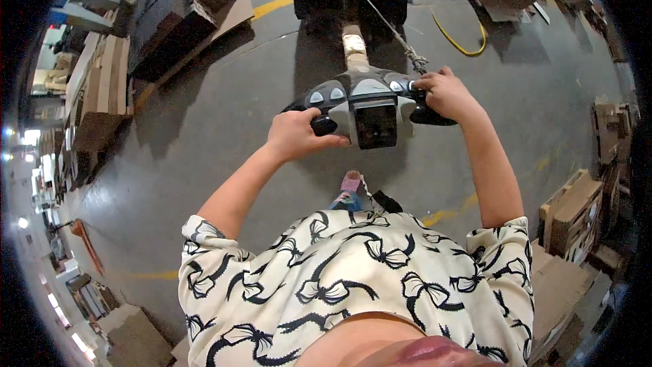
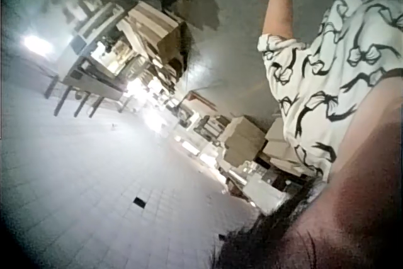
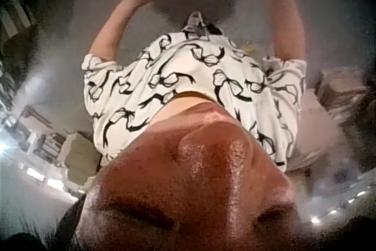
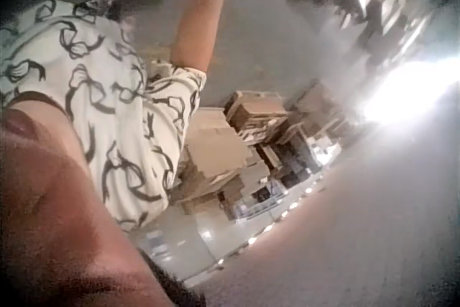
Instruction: The person operates a motorized pallet jack by holding the control handles and maneuvering through a warehouse, passing by numerous stacks of cardboard boxes and wooden furniture panels.
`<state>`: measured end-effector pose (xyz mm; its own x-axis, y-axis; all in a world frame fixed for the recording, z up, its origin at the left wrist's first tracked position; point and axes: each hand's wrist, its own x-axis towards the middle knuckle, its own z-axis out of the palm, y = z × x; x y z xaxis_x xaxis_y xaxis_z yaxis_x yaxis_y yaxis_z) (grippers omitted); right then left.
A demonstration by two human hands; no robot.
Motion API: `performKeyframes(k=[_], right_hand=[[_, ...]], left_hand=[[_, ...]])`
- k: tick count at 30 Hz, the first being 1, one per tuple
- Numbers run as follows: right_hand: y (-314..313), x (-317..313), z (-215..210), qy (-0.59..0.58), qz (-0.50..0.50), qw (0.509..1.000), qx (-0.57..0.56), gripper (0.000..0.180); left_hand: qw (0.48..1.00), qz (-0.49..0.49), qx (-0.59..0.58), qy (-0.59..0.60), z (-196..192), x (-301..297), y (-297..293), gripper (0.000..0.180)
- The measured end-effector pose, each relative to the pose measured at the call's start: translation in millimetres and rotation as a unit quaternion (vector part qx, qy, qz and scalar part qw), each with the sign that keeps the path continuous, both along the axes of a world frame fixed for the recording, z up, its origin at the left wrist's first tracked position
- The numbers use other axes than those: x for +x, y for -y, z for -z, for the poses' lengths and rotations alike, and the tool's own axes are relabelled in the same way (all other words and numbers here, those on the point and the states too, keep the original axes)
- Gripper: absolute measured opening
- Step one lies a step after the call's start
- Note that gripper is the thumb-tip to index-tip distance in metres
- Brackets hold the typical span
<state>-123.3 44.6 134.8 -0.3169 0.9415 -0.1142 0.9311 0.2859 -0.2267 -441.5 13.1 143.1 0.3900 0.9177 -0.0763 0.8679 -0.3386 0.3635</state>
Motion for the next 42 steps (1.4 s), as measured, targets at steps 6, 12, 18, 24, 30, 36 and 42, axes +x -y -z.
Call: performKeyframes(k=[6,12,18,24,30,36,42], right_hand=[[-11,14,8,0.072,-0.048,0.996,-0.023,0.036],[-27,14,-3,0.126,-0.090,0.987,-0.048,0.039],[-51,30,9,0.137,-0.089,0.984,-0.073,0.037],[-67,19,-2,0.099,-0.011,0.993,-0.063,0.024],[-72,9,-13,0.083,0.024,0.988,-0.127,0.043],[-82,35,22,-0.034,0.115,0.991,-0.058,0.034],[-11,18,51,-0.141,0.224,0.849,0.458,0.023]], left_hand=[[1.000,0.023,0.014,-0.014,12,11,-3,0.068],[1.000,0.023,0.013,-0.010,5,18,-8,0.071],[1.000,0.018,-0.005,-0.004,5,31,-24,0.071],[0.995,0.015,-0.098,0.010,-12,28,-46,0.069],[0.952,0.044,-0.282,0.111,-23,30,-72,0.050],[0.935,0.097,-0.332,0.083,-19,47,-87,0.039],[0.948,0.076,-0.277,0.139,-26,39,-85,0.029]])
